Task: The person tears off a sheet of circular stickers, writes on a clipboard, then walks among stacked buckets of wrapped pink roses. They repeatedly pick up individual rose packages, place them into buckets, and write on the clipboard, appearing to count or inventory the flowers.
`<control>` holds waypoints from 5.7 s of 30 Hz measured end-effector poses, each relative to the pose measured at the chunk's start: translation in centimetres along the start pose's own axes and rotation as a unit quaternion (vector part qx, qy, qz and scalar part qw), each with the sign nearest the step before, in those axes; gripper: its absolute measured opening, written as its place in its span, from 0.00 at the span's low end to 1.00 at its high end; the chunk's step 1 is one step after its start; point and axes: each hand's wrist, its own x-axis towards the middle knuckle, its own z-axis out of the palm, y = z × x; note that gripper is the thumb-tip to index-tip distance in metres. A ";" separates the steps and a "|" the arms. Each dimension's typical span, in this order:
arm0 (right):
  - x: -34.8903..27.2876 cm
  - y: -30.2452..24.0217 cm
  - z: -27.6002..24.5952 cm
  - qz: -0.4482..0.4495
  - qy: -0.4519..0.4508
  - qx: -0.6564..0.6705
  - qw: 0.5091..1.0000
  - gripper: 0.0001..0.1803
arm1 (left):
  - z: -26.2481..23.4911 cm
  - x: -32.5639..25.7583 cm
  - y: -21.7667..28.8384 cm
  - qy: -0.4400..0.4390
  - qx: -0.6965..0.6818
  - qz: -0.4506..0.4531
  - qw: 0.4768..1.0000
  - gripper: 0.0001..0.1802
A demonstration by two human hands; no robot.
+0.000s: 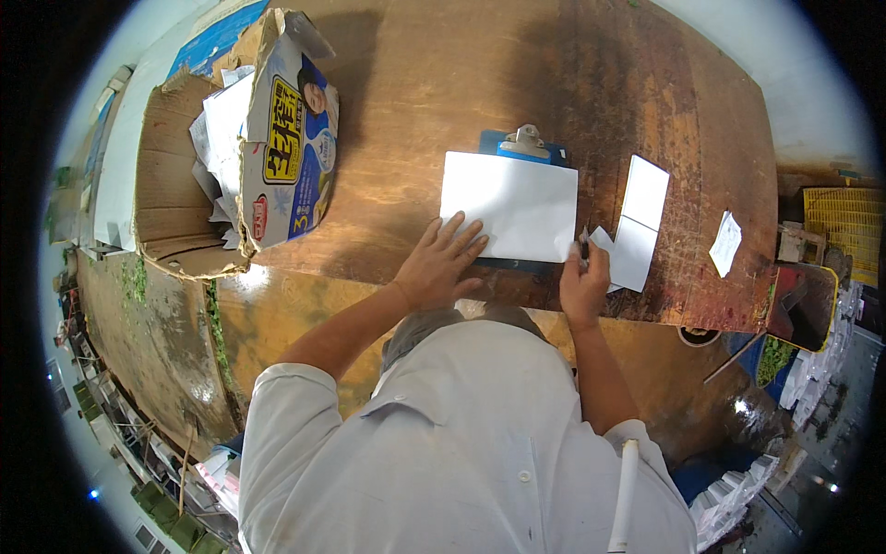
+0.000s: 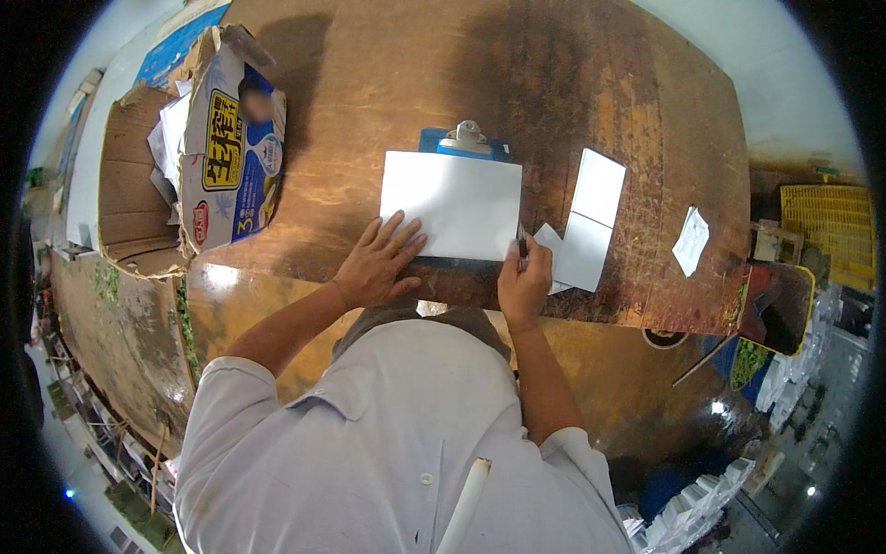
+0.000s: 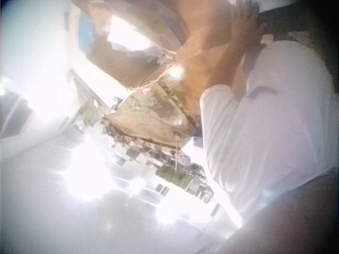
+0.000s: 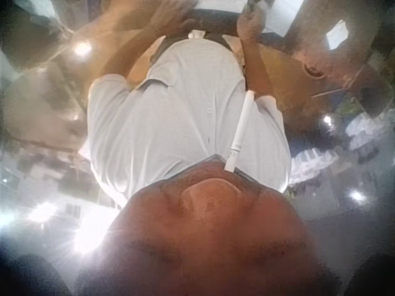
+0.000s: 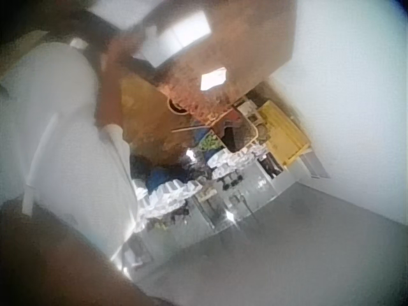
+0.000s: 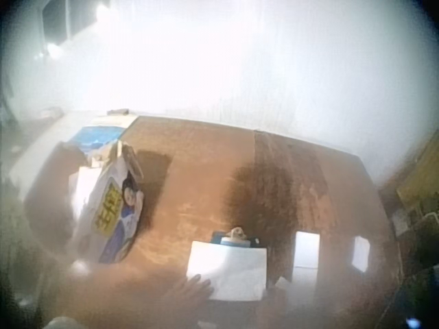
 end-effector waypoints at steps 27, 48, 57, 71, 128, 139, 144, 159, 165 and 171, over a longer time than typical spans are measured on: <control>-4.6 3.2 -0.4 -0.222 -0.230 -0.285 0.904 0.34 | 1.6 -3.5 -0.6 0.016 0.046 -0.104 0.993 0.38; -4.2 3.0 -1.8 -0.233 -0.173 -0.307 0.906 0.26 | 0.3 -0.1 5.5 0.097 0.028 -0.037 0.994 0.37; -4.3 -0.7 -4.3 -0.215 -0.255 -0.283 0.899 0.24 | 2.4 0.3 4.3 0.053 -0.033 -0.013 0.998 0.33; 23.6 -5.2 12.4 -0.232 -0.233 -0.109 0.938 0.17 | 1.2 -0.1 1.0 0.133 0.046 0.110 0.984 0.20; 26.0 -5.8 17.6 -0.329 -0.115 -0.154 0.925 0.13 | 2.3 12.6 4.6 0.227 -0.013 -0.321 0.919 0.35; 19.0 -4.6 3.2 -0.009 -0.315 0.238 0.919 0.19 | -0.4 9.8 -2.3 0.195 -0.060 -0.150 0.967 0.33; 16.3 -1.9 -1.0 -0.114 -0.281 0.291 0.907 0.27 | -0.4 10.6 -4.7 0.150 -0.017 -0.118 0.981 0.33; 16.8 -4.0 9.9 -0.035 -0.220 0.440 0.870 0.29 | -1.9 14.5 -6.9 0.125 -0.045 -0.068 0.989 0.40; 17.4 -3.0 12.3 0.033 -0.114 0.396 0.910 0.21 | -2.0 14.4 -7.8 0.092 -0.034 -0.094 0.991 0.43; 17.2 -2.0 12.3 -0.005 -0.135 0.360 0.923 0.16 | -2.4 14.4 -9.0 0.083 -0.066 -0.089 0.990 0.51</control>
